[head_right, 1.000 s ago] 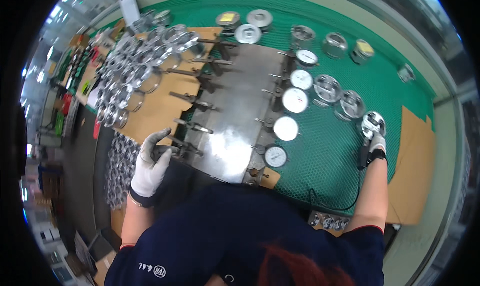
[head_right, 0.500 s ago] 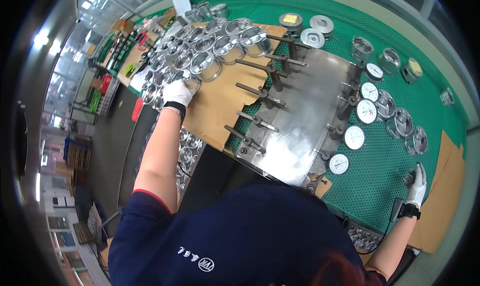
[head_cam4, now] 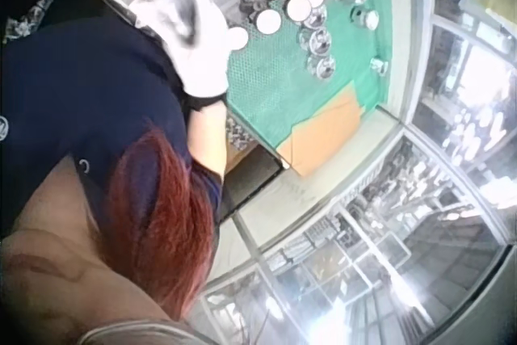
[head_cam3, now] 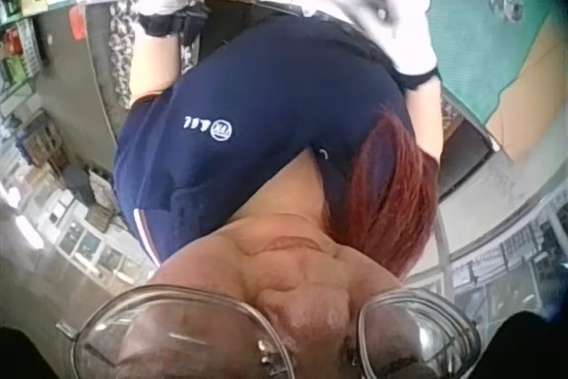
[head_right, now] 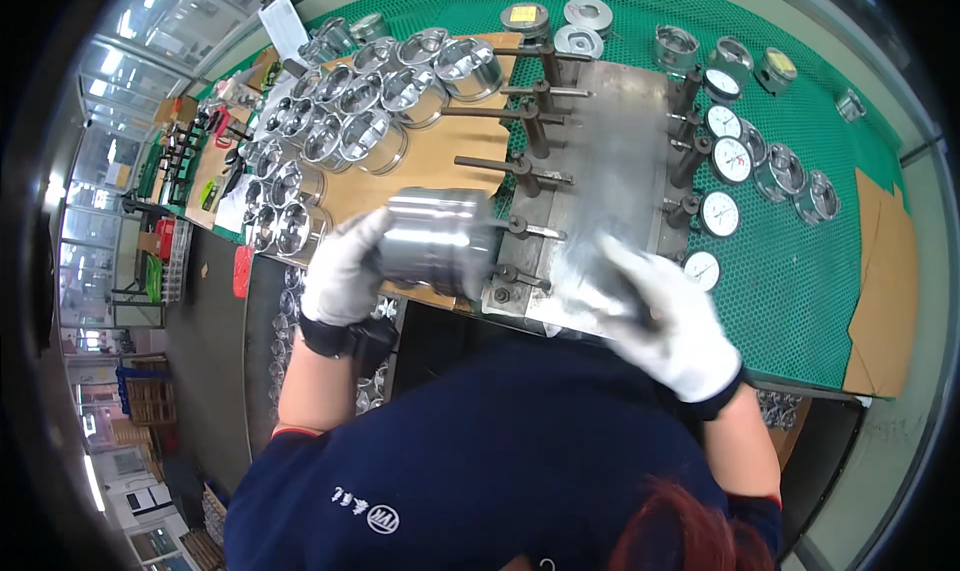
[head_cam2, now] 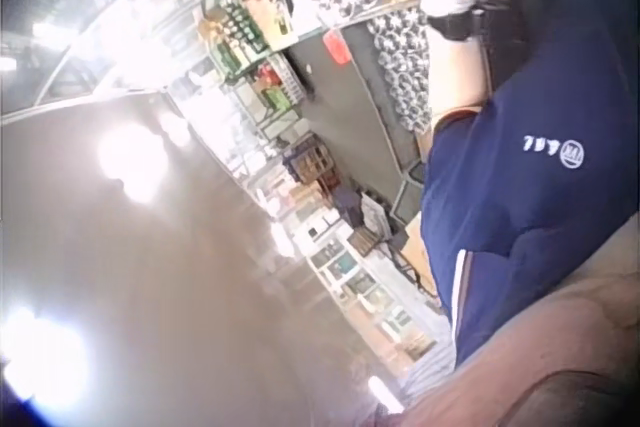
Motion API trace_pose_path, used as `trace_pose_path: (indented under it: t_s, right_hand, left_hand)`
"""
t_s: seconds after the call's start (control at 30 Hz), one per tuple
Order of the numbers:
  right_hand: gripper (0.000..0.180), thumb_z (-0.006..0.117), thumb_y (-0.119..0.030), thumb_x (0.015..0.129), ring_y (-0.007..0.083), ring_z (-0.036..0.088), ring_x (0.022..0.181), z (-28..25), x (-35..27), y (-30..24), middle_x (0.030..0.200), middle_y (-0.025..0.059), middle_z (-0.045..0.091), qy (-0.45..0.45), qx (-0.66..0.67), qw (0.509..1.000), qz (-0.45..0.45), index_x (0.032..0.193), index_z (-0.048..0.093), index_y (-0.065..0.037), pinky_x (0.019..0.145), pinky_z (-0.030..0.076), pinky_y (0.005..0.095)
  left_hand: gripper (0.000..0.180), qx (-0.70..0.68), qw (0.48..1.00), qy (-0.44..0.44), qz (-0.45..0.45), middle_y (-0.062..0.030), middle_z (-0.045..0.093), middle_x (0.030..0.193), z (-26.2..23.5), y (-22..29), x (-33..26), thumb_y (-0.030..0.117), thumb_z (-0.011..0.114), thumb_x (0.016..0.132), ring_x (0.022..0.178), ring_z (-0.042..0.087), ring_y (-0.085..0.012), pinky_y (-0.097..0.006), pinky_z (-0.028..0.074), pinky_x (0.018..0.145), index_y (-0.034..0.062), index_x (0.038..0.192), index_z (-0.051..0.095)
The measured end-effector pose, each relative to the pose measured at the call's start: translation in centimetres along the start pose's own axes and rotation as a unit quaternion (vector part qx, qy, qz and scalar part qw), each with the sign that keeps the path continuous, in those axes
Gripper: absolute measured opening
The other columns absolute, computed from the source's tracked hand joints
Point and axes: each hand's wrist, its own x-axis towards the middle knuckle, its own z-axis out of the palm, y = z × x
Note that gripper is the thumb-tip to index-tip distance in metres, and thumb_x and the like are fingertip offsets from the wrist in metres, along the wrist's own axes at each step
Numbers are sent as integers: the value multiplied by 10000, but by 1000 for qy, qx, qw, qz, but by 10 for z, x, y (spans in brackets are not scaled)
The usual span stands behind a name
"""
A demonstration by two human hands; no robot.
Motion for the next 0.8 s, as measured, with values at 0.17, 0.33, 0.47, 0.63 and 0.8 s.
trace_pose_path:
  t_s: [0.17, 0.33, 0.47, 0.63, 0.8]
  right_hand:
    - [1269, 972, -294, 618, 440, 485, 1323, 50, 18, -19, 1446, 264, 416, 73, 42, 996, -18, 1592, 210, -9, 1125, 404, 486]
    - [1118, 921, -247, 592, 431, 557, 1187, 39, 17, -5, 1329, 234, 503, 20, -93, 994, 53, 1527, 349, -25, 1003, 482, 501]
    - [1021, 882, -218, 622, 436, 564, 1156, 45, 23, 10, 1291, 236, 532, 45, -139, 989, 37, 1492, 389, -13, 961, 497, 499]
    - [1022, 862, -154, 690, 478, 572, 1172, 38, -6, 15, 1382, 293, 486, 75, -120, 988, 59, 1540, 319, 10, 974, 523, 479]
    - [886, 726, -85, 920, 128, 676, 858, 44, -36, 28, 994, 83, 688, -64, 329, 863, 378, 1587, 163, 69, 735, 562, 256]
  left_hand:
    - [333, -265, 925, -185, -201, -108, 702, 1161, 66, -19, 4, 192, 601, 1032, 979, 681, -186, -357, 542, 848, -30, 1280, 592]
    - [509, 399, 879, -186, 185, -208, 621, 1327, 68, -19, 15, 108, 692, 908, 1209, 635, -335, -418, 523, 998, 3, 1376, 521]
    - [708, 451, 801, -200, 340, -266, 509, 1424, 99, -35, 24, 171, 822, 765, 1204, 582, -453, -471, 506, 1008, 48, 1386, 505]
    - [695, 522, 754, -175, 357, -271, 422, 1503, 127, -60, 28, 233, 877, 690, 1197, 554, -489, -491, 497, 1016, 77, 1268, 524]
    - [557, 505, 757, -141, 389, -273, 398, 1528, 136, -77, 41, 167, 871, 672, 1212, 548, -486, -493, 488, 1023, 77, 1103, 530]
